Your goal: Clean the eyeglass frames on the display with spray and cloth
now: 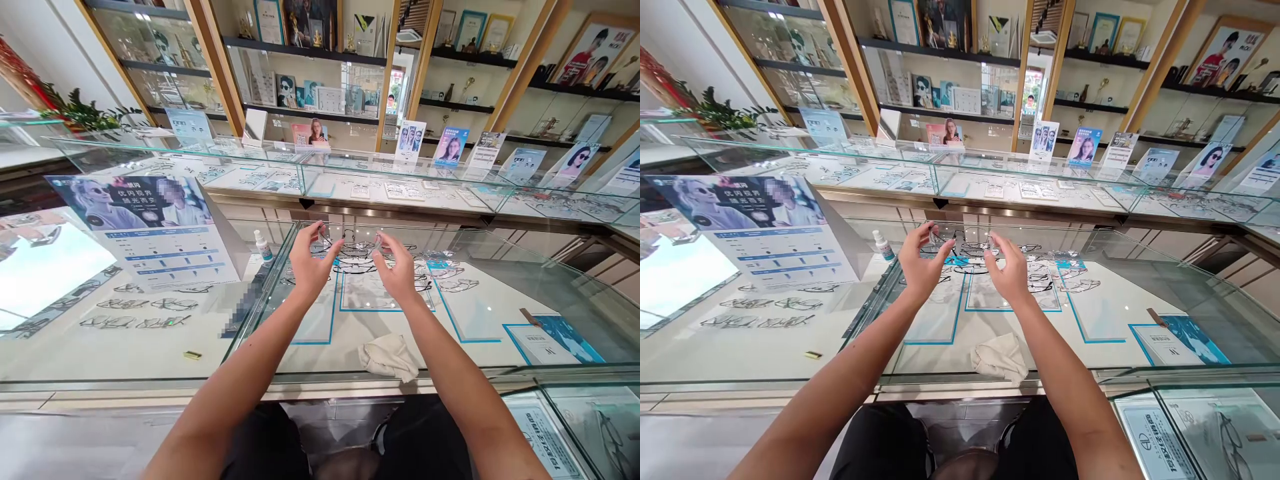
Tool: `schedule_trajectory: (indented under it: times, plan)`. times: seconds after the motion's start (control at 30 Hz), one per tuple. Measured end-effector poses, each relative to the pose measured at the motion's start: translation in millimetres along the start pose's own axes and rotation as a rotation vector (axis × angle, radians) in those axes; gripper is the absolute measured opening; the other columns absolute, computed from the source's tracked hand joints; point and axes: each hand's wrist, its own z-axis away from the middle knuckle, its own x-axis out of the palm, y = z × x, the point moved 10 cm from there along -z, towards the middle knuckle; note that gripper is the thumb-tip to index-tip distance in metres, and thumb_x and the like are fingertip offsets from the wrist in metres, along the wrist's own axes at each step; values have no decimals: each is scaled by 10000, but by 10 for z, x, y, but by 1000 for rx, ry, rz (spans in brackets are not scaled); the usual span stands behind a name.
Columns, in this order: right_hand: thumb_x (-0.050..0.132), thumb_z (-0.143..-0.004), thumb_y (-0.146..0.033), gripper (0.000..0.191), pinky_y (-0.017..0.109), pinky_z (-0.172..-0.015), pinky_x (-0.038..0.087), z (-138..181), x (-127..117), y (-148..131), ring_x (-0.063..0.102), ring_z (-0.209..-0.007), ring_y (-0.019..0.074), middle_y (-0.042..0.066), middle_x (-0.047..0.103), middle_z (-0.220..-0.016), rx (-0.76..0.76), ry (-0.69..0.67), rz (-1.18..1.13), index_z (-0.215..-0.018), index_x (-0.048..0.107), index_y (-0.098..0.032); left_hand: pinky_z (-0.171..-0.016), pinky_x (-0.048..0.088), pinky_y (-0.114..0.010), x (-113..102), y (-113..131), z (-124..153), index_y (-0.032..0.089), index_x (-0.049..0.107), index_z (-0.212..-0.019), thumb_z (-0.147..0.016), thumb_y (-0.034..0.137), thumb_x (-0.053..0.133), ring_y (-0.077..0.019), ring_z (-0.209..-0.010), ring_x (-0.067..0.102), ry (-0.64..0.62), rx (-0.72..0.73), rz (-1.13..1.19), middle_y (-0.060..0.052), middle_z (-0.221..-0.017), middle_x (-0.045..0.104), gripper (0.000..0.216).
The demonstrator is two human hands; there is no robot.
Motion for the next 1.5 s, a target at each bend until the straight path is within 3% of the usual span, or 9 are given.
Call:
schedule_trajectory:
  times: [0.17, 0.43, 0.6, 0.7, 0.83, 1.0, 1.23, 1.5]
  plan:
    - [790, -922, -386, 612, 508, -1054, 560, -181, -111, -322, 674, -1269, 327, 97, 730, -1435, -50, 29, 33, -1511, 622, -358, -963, 620, -408, -136, 374, -238, 190, 670, -1352, -894, 544, 834, -269, -1158, 734, 68, 118, 24, -140, -1244, 754, 601]
    - [874, -864, -420, 707, 578, -1200, 520, -662, -323, -895, 591, -1382, 369, 74, 607, -1563, -78, 75, -53, -1509, 585, -415, -1010, 616, -435, -255, 1152, -702, 219, 654, -1373, -906, 476, 842, -262, -1175, 723, 237, 280, 81, -123, -1273, 745, 565]
    - [847, -897, -439, 637, 523, -1003, 631, -655, -527, -1468, 677, -1240, 347, 83, 680, -1449, -240, 206, 49, -1490, 617, -399, -1030, 621, -431, -416, 1489, -740, 245, 652, -1399, -899, 422, 863, -261, -1217, 720, 317, 304, 152, -109, -1310, 741, 571]
    - [832, -912, -456, 603, 490, -886, 669, -597, -601, -1713, 729, -1111, 303, 90, 735, -1352, -367, 299, 184, -1473, 635, -354, -1052, 615, -437, -416, 1491, -741, 255, 644, -1430, -905, 412, 861, -263, -1242, 722, 299, 279, 175, -106, -1339, 740, 589]
    - [792, -947, -465, 555, 463, -818, 688, -632, -611, -1672, 756, -1066, 269, 94, 772, -1300, -363, 313, 292, -1455, 644, -299, -1054, 612, -428, -334, 1413, -760, 267, 647, -1448, -910, 385, 858, -255, -1244, 722, 235, 295, 152, -104, -1352, 747, 590]
    - [789, -945, -460, 530, 480, -866, 688, -675, -603, -1567, 734, -1185, 289, 95, 759, -1351, -310, 268, 295, -1438, 661, -312, -1063, 610, -443, -319, 1380, -781, 286, 651, -1445, -912, 351, 860, -252, -1239, 719, 188, 347, 127, -86, -1345, 750, 575]
    - [761, -968, -451, 527, 562, -1013, 644, -597, -566, -1686, 703, -1240, 309, 101, 741, -1342, -347, 293, 325, -1462, 645, -308, -1042, 618, -435, -428, 1449, -780, 297, 661, -1431, -909, 352, 864, -249, -1209, 724, 213, 400, 109, -71, -1301, 761, 562]
    - [739, -978, -432, 540, 535, -1005, 649, -636, -539, -1628, 688, -1312, 317, 101, 708, -1443, -343, 290, 309, -1485, 595, -319, -1043, 621, -450, -394, 1396, -802, 329, 635, -1479, -916, 414, 849, -265, -1280, 684, 236, 410, 77, -73, -1389, 725, 608]
